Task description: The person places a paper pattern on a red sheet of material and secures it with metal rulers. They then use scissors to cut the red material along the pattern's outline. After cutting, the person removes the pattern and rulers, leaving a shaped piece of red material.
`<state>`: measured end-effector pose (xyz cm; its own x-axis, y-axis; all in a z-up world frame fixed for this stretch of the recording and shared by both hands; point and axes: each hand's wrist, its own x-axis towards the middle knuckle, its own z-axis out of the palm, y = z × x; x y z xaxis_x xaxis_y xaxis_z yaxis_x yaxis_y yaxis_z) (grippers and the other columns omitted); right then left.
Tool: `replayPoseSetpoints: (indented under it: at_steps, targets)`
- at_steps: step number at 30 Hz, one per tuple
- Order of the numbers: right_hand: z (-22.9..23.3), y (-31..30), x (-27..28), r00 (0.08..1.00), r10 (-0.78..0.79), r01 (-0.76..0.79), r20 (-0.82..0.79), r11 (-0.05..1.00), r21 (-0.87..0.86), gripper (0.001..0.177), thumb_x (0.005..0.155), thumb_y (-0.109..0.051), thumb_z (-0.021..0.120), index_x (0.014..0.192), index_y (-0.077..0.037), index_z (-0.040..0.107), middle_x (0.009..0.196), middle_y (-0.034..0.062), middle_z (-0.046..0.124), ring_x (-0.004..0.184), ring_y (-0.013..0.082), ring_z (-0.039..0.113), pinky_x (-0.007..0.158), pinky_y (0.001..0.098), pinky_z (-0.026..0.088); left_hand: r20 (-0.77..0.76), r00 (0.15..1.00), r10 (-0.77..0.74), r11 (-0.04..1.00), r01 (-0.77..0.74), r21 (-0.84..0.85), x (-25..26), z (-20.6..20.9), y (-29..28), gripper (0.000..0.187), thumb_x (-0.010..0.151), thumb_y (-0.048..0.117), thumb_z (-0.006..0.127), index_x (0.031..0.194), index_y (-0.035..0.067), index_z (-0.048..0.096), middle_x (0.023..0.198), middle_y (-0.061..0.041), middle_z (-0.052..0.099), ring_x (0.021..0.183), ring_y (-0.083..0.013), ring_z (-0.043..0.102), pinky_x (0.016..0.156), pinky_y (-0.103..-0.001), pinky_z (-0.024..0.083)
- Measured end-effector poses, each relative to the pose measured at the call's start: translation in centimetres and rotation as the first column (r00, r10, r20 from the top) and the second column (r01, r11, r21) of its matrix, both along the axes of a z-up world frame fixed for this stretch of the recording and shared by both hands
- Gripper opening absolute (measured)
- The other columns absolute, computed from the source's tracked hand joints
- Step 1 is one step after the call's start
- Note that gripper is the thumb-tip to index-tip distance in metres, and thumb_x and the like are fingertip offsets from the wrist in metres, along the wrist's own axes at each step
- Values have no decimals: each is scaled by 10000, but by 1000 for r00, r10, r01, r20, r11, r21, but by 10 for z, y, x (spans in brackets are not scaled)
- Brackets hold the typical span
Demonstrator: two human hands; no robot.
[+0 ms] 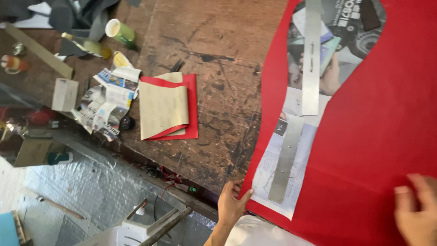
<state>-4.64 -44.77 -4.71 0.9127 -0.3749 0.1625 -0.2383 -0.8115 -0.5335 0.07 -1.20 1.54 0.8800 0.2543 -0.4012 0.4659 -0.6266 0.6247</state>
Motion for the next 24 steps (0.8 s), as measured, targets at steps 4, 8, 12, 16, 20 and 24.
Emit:
replayPoseSetpoints:
  at_steps: [4, 8, 12, 16, 20, 24]
  targets:
    - [14, 114, 10, 948, 288, -303, 136, 948, 102, 509, 818, -245, 748, 1299, -115, 644, 1348, 189, 627, 1228, 401, 608, 1061, 495, 472, 20, 999, -44, 999, 45, -13, 0, -3, 2, 396, 757, 118, 856, 1098, 56, 663, 899, -54, 614, 734, -199, 595, 687, -328, 545]
    - [12, 160, 0, 950, 306, -311, 54, 935, 173, 565, 743, -229, 783, 1290, -142, 671, 1404, 182, 615, 1257, 400, 585, 1029, 521, 459, 46, 991, -124, 992, 125, -32, -10, -15, 16, 398, 788, 42, 787, 1163, 72, 657, 910, -62, 613, 768, -211, 601, 718, -336, 544]
    - [-22, 134, 2, 977, 204, -212, 56, 952, 223, 460, 826, -200, 770, 1277, -134, 713, 1378, 160, 656, 1274, 353, 624, 1077, 492, 503, 114, 993, -40, 998, 45, -45, -17, -36, 39, 354, 834, 40, 758, 1176, 74, 674, 934, -83, 676, 782, -198, 663, 719, -330, 562]
    - [-65, 56, 17, 972, 211, -214, 108, 977, 22, 365, 887, -179, 793, 1227, -65, 722, 1235, 193, 693, 1203, 329, 688, 1048, 419, 559, 85, 967, 240, 965, -228, -132, 6, -57, 94, 316, 854, 77, 748, 1163, 62, 684, 925, -82, 757, 796, -168, 715, 735, -316, 595]
    - [-78, 41, 24, 992, -26, 39, 125, 994, -99, 261, 946, -65, 737, 1202, -45, 692, 1305, 176, 669, 1228, 303, 654, 1123, 409, 549, 209, 903, 376, 926, -357, -121, 48, -59, 186, 271, 886, 121, 746, 1140, 34, 711, 967, -87, 784, 858, -153, 734, 791, -303, 593]
    - [-37, 96, 57, 996, -41, 39, 78, 999, 29, 170, 1071, -79, 730, 1238, -76, 697, 1279, 132, 685, 1243, 262, 652, 1116, 378, 530, 342, 881, 328, 935, -353, 13, 119, -53, 277, 289, 872, 120, 755, 1145, 34, 715, 1001, -98, 784, 898, -180, 742, 823, -318, 583]
